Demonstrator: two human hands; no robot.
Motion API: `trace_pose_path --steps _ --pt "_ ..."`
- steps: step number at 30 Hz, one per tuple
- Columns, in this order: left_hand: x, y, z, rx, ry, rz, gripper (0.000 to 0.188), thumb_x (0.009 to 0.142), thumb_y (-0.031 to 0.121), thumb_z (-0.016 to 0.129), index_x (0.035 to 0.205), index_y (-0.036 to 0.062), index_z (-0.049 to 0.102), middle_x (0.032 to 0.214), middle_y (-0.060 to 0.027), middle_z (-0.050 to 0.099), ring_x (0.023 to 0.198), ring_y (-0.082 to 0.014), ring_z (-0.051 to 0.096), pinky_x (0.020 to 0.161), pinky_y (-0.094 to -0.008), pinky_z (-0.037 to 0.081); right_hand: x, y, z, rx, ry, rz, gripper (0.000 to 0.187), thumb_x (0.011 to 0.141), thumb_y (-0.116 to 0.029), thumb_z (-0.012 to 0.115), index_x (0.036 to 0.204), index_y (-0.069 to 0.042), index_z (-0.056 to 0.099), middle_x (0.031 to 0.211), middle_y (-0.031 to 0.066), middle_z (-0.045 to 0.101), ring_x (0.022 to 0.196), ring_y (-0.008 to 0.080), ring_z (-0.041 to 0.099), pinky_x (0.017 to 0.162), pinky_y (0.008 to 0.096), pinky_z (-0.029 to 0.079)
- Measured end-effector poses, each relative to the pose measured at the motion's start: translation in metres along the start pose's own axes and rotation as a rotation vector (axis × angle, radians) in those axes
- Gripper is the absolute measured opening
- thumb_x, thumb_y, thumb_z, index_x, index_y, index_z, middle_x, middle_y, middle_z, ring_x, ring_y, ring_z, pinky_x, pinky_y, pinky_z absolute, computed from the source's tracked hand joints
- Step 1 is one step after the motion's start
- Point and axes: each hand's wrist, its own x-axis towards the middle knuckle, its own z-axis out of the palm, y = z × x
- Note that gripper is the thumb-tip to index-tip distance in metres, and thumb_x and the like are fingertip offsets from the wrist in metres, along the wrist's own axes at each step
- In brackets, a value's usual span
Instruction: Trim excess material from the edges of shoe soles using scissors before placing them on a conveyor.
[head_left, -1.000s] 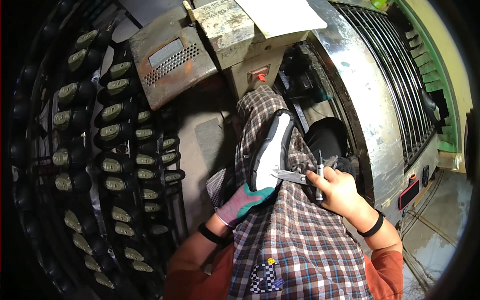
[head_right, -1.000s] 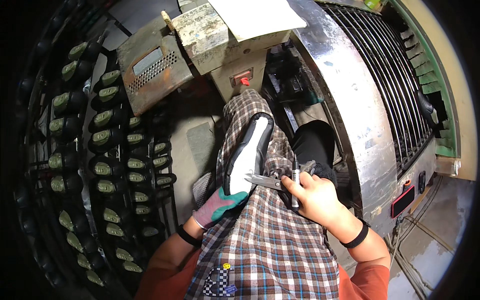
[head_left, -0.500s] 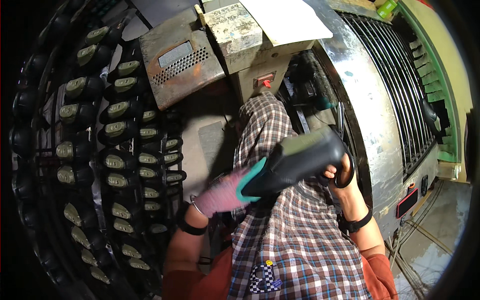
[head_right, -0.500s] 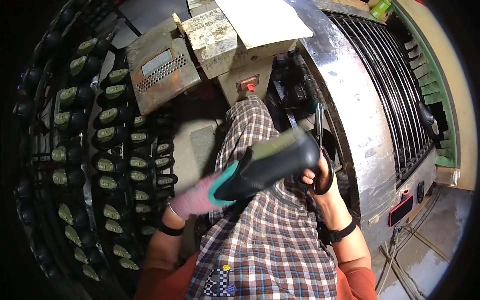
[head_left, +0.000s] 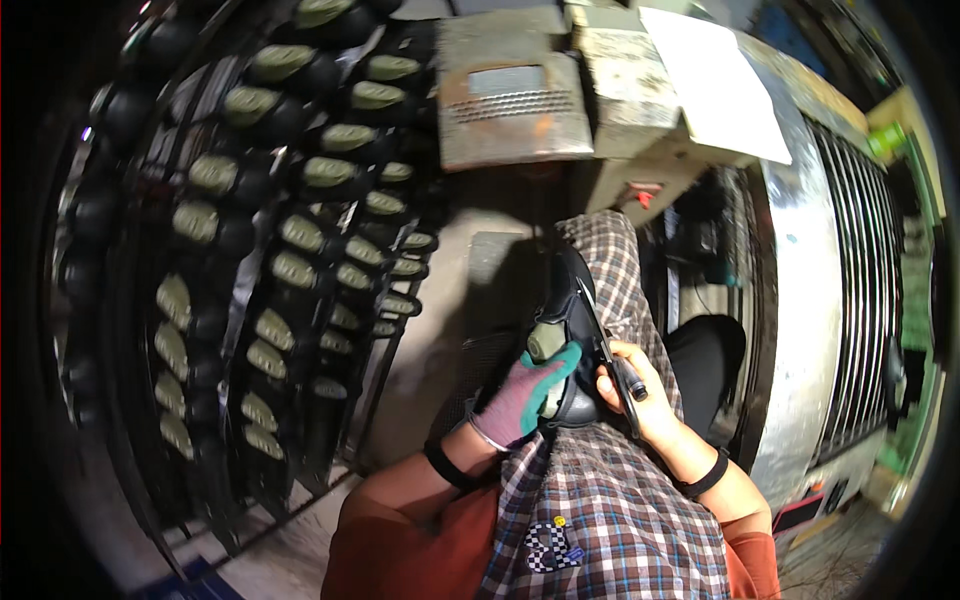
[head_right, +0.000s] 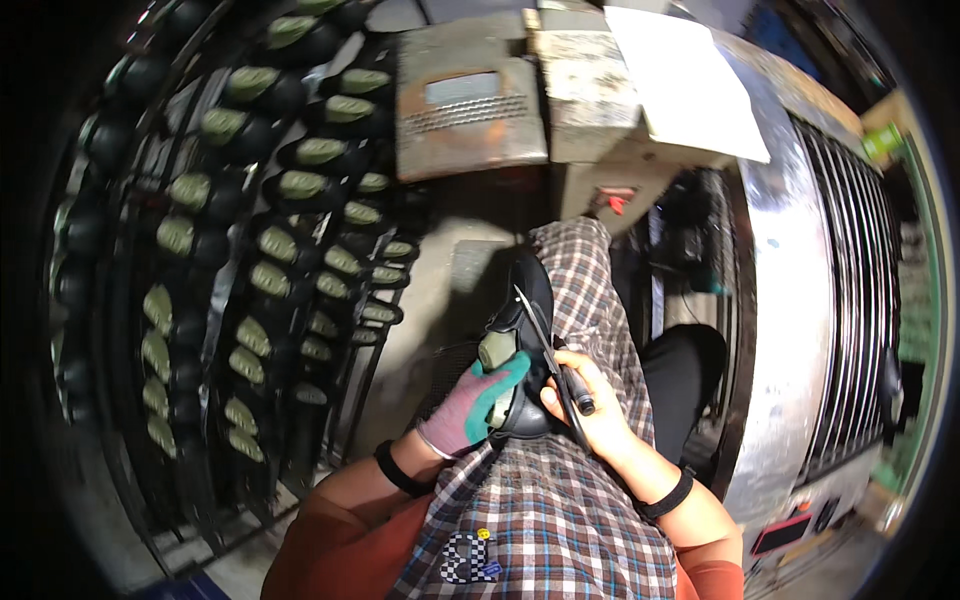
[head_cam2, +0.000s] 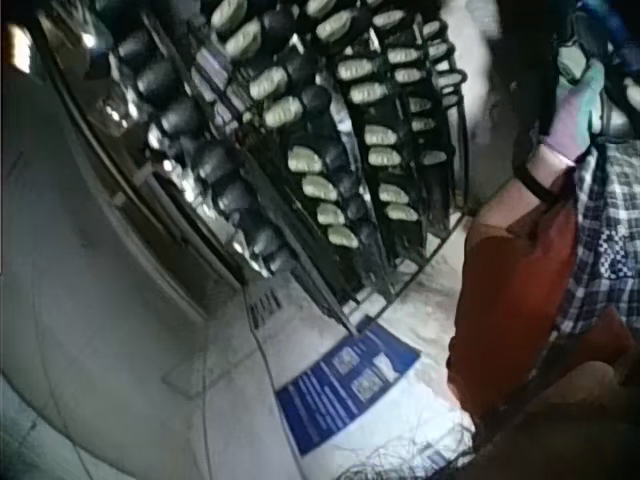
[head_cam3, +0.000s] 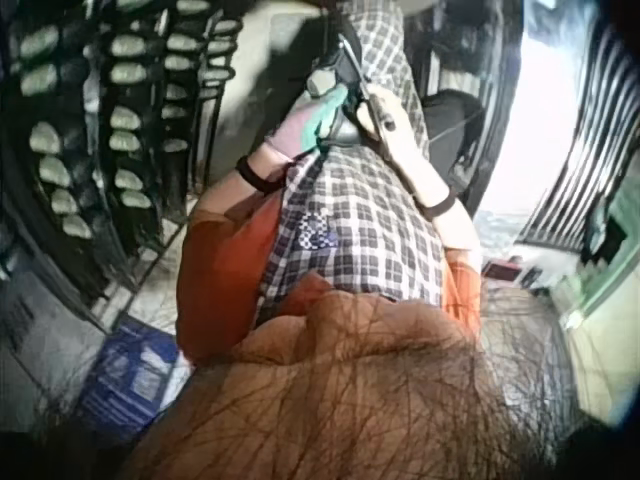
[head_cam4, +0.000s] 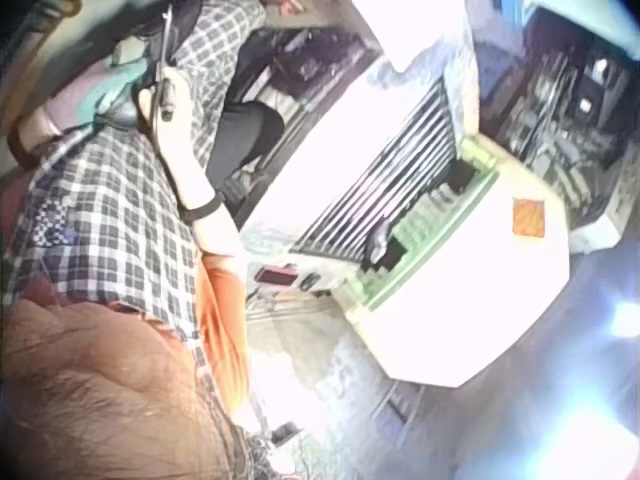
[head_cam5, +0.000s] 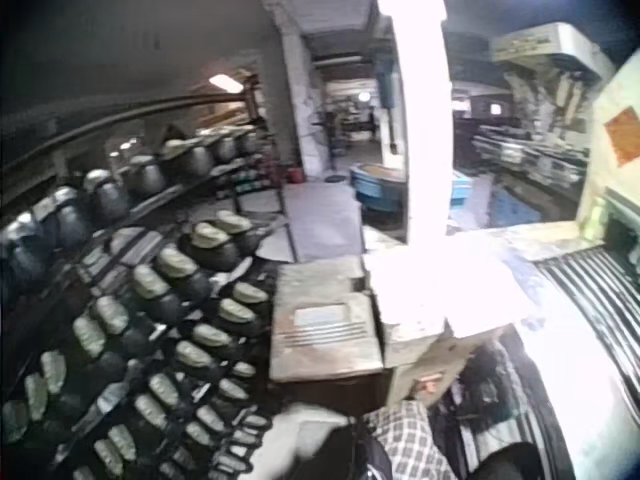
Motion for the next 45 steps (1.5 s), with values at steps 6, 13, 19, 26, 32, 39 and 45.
trace_pose_path --steps 6,13,19,26,32,39,45 --pt "-0.025 0.034 -0.039 -0.730 0.042 0.213 0.042 0.097 0.033 0.053 0.130 0.0078 0.051 0.117 -0.0101 0.062 0.105 -0.0259 0.062 0.094 -0.0435 0.049 0.019 -0.001 0.004 0.059 -0.055 0.099 0.045 0.086 -0.015 0.071 0.125 -0.007 0.048 0.081 -0.0048 0.053 0.063 0.0031 0.047 0.055 0.0177 0.038" --pt "0.010 -0.047 -0.300 -0.754 0.382 0.374 0.035 0.094 0.039 0.056 0.114 0.0110 0.060 0.101 -0.0076 0.066 0.090 -0.0256 0.064 0.082 -0.0402 0.053 0.029 0.008 -0.027 -0.267 0.235 0.207 0.034 0.089 -0.017 0.066 0.120 -0.014 0.050 0.066 -0.0092 0.045 0.048 0.0006 0.036 0.044 0.0180 0.027" --pt "-0.008 -0.108 -0.475 0.006 1.399 0.395 0.047 0.086 0.035 0.068 0.123 0.0075 0.057 0.114 -0.0113 0.063 0.099 -0.0260 0.061 0.088 -0.0413 0.049 0.048 0.017 -0.022 -0.266 0.381 0.144 0.036 0.089 -0.014 0.064 0.121 -0.008 0.048 0.058 -0.0079 0.039 0.044 0.0027 0.035 0.040 0.0187 0.027" --pt "0.018 -0.054 -0.484 -0.026 1.562 0.084 0.068 0.078 0.044 0.073 0.127 -0.0002 0.054 0.123 -0.0131 0.061 0.107 -0.0285 0.059 0.092 -0.0357 0.046 0.030 -0.006 -0.004 -0.598 0.615 0.197 0.040 0.088 -0.017 0.067 0.123 -0.011 0.047 0.067 -0.0068 0.046 0.047 0.0032 0.039 0.041 0.0200 0.031" --pt "-0.086 -0.162 -0.755 -0.693 1.265 1.001 0.046 0.097 0.033 0.050 0.132 0.0020 0.051 0.130 -0.0097 0.056 0.124 -0.0240 0.047 0.102 -0.0346 0.039 0.039 0.003 0.015 -0.640 0.540 0.205 0.042 0.088 -0.015 0.066 0.125 -0.010 0.047 0.063 -0.0057 0.045 0.045 0.0045 0.039 0.040 0.0204 0.030" --pt "-0.024 -0.202 -0.765 -1.906 0.178 1.133 0.047 0.096 0.025 0.048 0.137 0.0035 0.044 0.138 -0.0081 0.049 0.128 -0.0271 0.044 0.104 -0.0411 0.038 0.017 0.000 0.020 -0.841 0.517 0.287 0.048 0.086 -0.011 0.069 0.128 -0.006 0.046 0.081 -0.0029 0.053 0.065 0.0056 0.049 0.060 0.0193 0.040" --pt "-0.068 -0.164 -0.728 -2.593 -0.810 0.970 0.042 0.094 0.021 0.049 0.130 -0.0022 0.050 0.130 -0.0184 0.054 0.117 -0.0303 0.054 0.099 -0.0464 0.043 0.027 0.000 0.028 -0.685 0.426 0.264 0.051 0.083 -0.006 0.069 0.128 -0.005 0.046 0.085 -0.0022 0.051 0.075 0.0062 0.051 0.069 0.0190 0.043"
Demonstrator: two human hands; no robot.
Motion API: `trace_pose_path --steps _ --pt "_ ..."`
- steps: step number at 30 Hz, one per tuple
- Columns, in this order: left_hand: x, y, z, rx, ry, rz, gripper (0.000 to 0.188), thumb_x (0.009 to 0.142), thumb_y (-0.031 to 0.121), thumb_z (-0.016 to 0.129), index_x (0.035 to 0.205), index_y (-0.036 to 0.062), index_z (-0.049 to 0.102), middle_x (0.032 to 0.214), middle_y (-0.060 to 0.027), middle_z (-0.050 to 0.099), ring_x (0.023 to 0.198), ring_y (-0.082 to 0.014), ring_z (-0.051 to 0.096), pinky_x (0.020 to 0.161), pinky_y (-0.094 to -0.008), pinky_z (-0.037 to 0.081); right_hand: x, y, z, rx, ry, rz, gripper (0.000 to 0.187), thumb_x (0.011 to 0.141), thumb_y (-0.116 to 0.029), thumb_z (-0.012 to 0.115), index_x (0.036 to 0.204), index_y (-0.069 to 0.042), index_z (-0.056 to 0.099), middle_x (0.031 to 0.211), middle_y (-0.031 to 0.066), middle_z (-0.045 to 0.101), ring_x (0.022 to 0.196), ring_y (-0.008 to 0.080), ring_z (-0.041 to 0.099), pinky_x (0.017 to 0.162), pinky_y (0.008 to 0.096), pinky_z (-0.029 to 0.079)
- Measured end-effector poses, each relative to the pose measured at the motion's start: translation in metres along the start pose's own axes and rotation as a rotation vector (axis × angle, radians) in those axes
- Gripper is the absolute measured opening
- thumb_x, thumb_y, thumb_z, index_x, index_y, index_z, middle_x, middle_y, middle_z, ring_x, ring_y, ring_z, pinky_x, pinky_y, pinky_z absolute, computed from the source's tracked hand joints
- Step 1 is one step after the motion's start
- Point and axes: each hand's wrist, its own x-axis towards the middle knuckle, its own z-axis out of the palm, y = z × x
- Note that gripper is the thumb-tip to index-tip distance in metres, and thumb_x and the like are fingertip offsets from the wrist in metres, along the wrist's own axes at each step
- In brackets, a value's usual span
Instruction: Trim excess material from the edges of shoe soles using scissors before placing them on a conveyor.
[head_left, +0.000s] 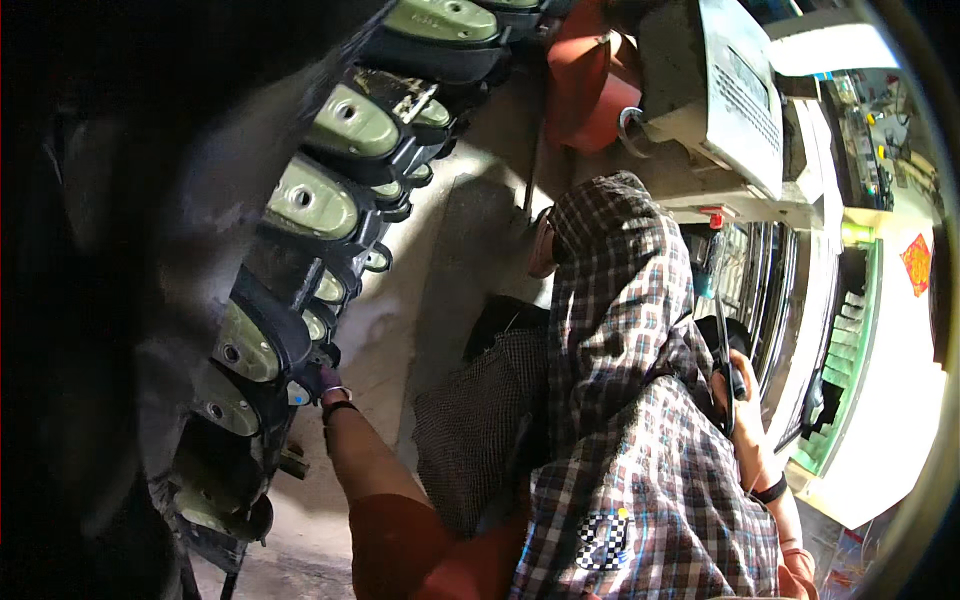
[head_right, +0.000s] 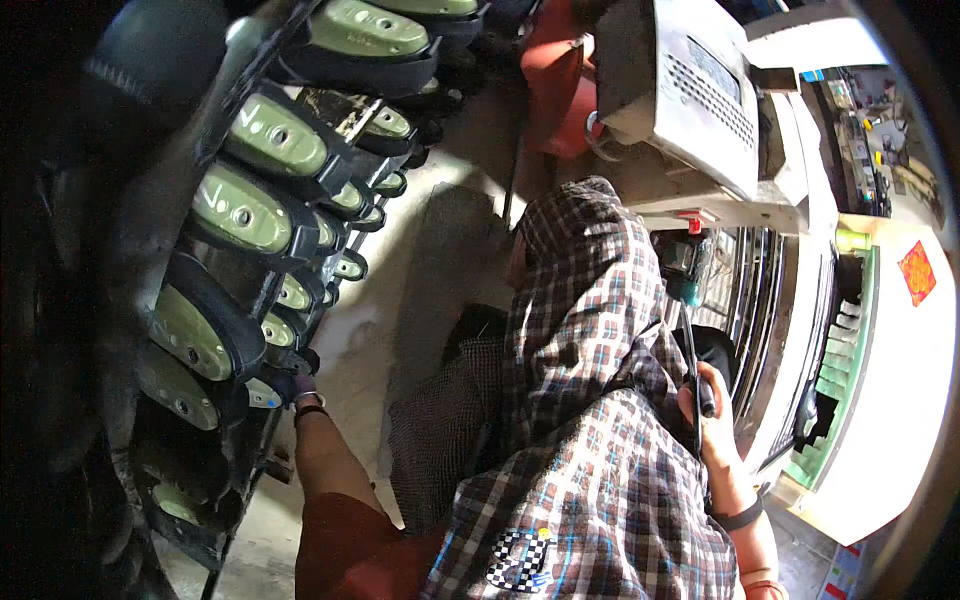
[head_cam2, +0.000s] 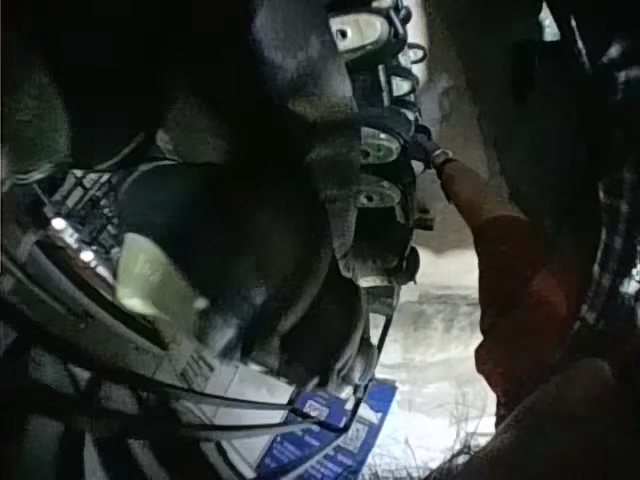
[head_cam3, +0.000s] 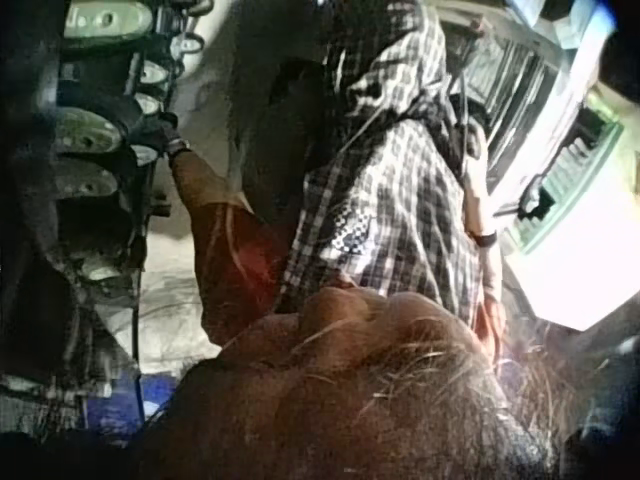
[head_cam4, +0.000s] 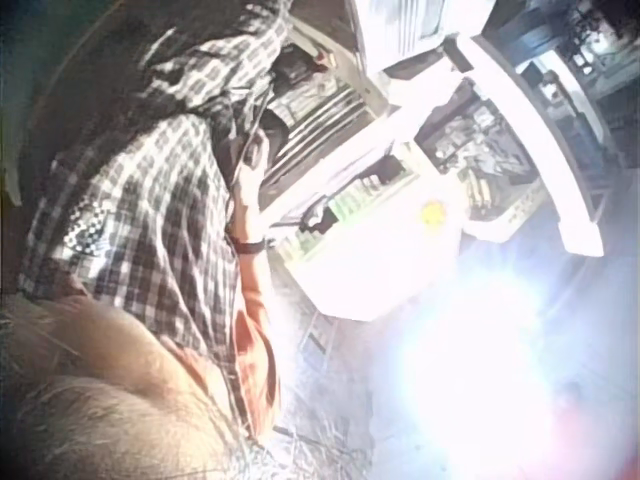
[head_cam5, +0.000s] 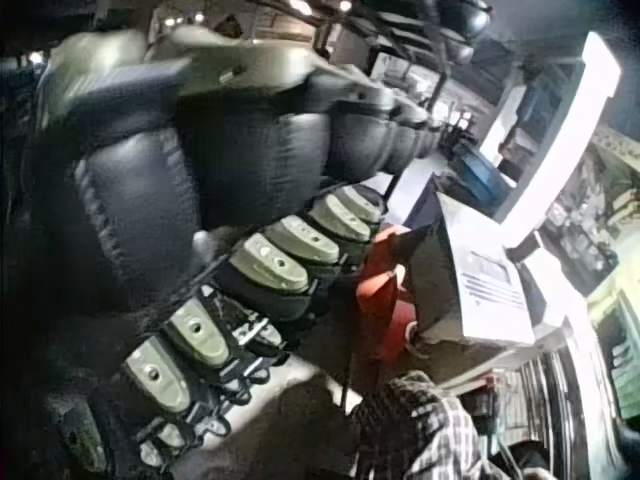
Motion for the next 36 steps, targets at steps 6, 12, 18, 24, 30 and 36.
trace_pose_path --steps 6,12,18,24,30,36 --pt "-0.035 -0.058 -0.178 -2.392 -0.631 -0.389 0.045 0.098 0.039 0.039 0.122 0.0061 0.057 0.107 -0.0061 0.061 0.096 -0.0196 0.057 0.083 -0.0324 0.046 -0.016 0.009 -0.043 0.024 0.136 -0.058 0.045 0.081 -0.010 0.072 0.121 -0.003 0.052 0.101 0.0055 0.056 0.093 0.0173 0.055 0.090 0.0290 0.044" --pt "-0.023 -0.236 -0.416 -3.085 -0.213 0.709 0.046 0.090 -0.001 0.052 0.136 -0.0007 0.045 0.122 -0.0087 0.056 0.106 -0.0147 0.056 0.095 -0.0278 0.044 -0.056 0.075 -0.113 -0.324 0.623 -0.250 0.045 0.076 -0.018 0.075 0.115 -0.004 0.057 0.096 0.0124 0.061 0.090 0.0229 0.060 0.082 0.0331 0.047" --pt "-0.042 -0.390 -0.625 -2.621 0.435 1.309 0.050 0.092 0.000 0.053 0.139 -0.0019 0.040 0.130 -0.0122 0.054 0.118 -0.0175 0.053 0.102 -0.0289 0.040 -0.123 0.157 -0.139 -0.423 0.944 0.029 0.042 0.076 -0.021 0.071 0.115 -0.010 0.059 0.105 0.0159 0.065 0.096 0.0316 0.064 0.082 0.0380 0.051" --pt "-0.207 -0.454 -0.842 -1.975 0.858 1.692 0.042 0.091 0.013 0.062 0.129 -0.0018 0.052 0.112 -0.0122 0.064 0.098 -0.0153 0.061 0.087 -0.0299 0.049 -0.163 0.243 -0.154 -0.447 1.175 0.153 0.050 0.067 -0.015 0.071 0.114 -0.013 0.057 0.078 0.0126 0.056 0.069 0.0340 0.058 0.062 0.0431 0.048" --pt "-0.343 -0.392 -1.036 -1.122 1.210 1.882 0.065 0.083 0.033 0.068 0.135 0.0017 0.045 0.120 -0.0219 0.059 0.108 -0.0357 0.059 0.087 -0.0390 0.050 -0.175 0.263 -0.153 -0.238 1.318 0.161 0.047 0.064 -0.016 0.071 0.110 -0.012 0.061 0.073 0.0116 0.054 0.061 0.0340 0.056 0.053 0.0431 0.045" --pt "-0.443 -0.299 -1.187 -0.759 1.444 1.782 0.085 0.080 0.045 0.069 0.140 -0.0043 0.035 0.137 -0.0270 0.044 0.122 -0.0394 0.048 0.102 -0.0412 0.041 -0.179 0.268 -0.164 -0.236 1.200 0.218 0.044 0.064 -0.025 0.074 0.106 -0.019 0.063 0.066 0.0064 0.053 0.050 0.0273 0.054 0.043 0.0380 0.042"
